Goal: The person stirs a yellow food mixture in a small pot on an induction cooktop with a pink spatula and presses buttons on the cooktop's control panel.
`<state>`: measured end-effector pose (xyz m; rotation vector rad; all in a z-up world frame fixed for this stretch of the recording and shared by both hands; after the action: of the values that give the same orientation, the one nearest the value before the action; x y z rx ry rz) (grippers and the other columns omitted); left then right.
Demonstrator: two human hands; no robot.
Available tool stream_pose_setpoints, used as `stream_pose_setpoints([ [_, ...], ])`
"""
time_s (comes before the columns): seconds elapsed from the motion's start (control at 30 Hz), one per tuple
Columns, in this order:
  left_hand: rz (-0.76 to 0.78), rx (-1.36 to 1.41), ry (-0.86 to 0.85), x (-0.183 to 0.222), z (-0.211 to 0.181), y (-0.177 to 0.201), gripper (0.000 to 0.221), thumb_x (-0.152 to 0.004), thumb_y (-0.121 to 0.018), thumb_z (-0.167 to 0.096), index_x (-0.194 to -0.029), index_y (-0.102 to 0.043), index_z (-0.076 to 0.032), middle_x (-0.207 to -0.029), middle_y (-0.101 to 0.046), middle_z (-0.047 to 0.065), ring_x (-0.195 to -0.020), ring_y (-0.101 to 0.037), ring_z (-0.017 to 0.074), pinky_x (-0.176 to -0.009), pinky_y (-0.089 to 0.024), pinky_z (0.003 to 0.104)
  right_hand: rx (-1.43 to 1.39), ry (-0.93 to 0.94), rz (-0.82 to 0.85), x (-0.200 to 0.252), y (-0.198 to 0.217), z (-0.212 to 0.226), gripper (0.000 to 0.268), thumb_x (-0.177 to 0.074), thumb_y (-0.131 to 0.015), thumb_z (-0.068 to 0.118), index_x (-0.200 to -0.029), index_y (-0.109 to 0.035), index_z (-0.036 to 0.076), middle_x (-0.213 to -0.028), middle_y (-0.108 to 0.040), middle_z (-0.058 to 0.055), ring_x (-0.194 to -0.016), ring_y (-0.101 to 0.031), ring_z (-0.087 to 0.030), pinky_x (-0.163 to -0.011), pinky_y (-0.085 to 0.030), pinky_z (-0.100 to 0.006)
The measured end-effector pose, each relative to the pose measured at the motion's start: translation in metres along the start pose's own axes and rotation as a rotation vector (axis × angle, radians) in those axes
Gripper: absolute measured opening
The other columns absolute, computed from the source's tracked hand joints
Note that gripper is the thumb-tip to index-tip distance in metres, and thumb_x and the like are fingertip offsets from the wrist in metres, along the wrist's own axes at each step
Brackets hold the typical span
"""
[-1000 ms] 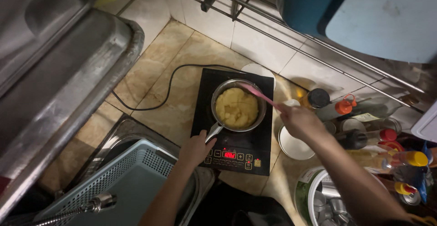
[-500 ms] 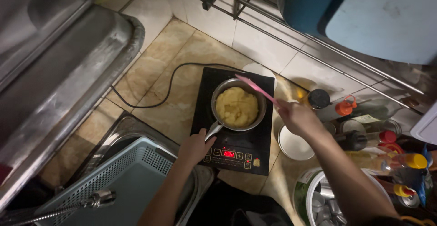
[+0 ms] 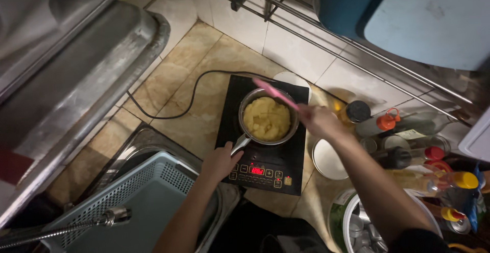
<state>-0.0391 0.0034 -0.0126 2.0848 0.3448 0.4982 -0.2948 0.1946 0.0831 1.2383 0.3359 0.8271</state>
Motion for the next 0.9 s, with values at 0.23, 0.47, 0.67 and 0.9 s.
stream_pose_setpoints([
  [0.23,-0.033,-0.022,-0.012,0.000,0.000,0.001,0.055,-0.096,-0.059,-0.052,-0.123,-0.059,-0.004,-0.085,-0.072,0.023,-0.081,-0.071,0.0430,-0.071,-0.055,0.054,-0.055,0.019,0.139,0.032,0.001,-0.001,0.043,-0.091,-0.061,0.037,-0.133,-0.065,0.030,-0.097,-0.077,-0.012,-0.090,-0.075,-0.031,-0.081,-0.058,-0.048],
  [0.47,-0.058,0.014,-0.023,0.002,0.001,0.002,0.053,-0.096,-0.059,-0.051,-0.122,-0.060,-0.005,-0.084,-0.073,0.022,-0.081,-0.071,0.0420,-0.070,-0.056,0.054,0.162,-0.013,0.203,0.051,-0.001,0.005,0.032,-0.100,-0.055,0.037,-0.128,-0.068,0.028,-0.102,-0.073,-0.013,-0.097,-0.071,-0.033,-0.084,-0.057,-0.050],
  [0.67,-0.052,-0.023,-0.046,0.003,0.000,-0.004,0.051,-0.098,-0.060,-0.051,-0.117,-0.061,-0.004,-0.084,-0.073,0.022,-0.081,-0.071,0.0417,-0.071,-0.055,0.054,0.229,0.057,0.192,0.034,-0.003,0.033,0.048,-0.095,-0.055,0.025,-0.142,-0.058,0.032,-0.097,-0.073,-0.014,-0.090,-0.073,-0.034,-0.078,-0.058,-0.050],
  [0.9,-0.025,-0.001,-0.014,0.001,0.000,0.001,0.054,-0.097,-0.059,-0.050,-0.124,-0.057,-0.003,-0.084,-0.072,0.023,-0.079,-0.071,0.0425,-0.068,-0.056,0.054,0.405,0.179,0.272,0.045,0.008,0.035,0.059,-0.089,-0.060,0.028,-0.147,-0.053,0.035,-0.097,-0.068,-0.013,-0.088,-0.072,-0.033,-0.075,-0.059,-0.049],
])
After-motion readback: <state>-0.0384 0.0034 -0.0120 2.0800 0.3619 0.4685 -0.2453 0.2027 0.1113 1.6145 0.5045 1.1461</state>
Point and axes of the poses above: each hand's wrist, its own x-axis away from the middle knuckle, its own y-axis out of the back of the hand, z = x × y, the point moved 7 cm from there along -x, towards the middle knuckle
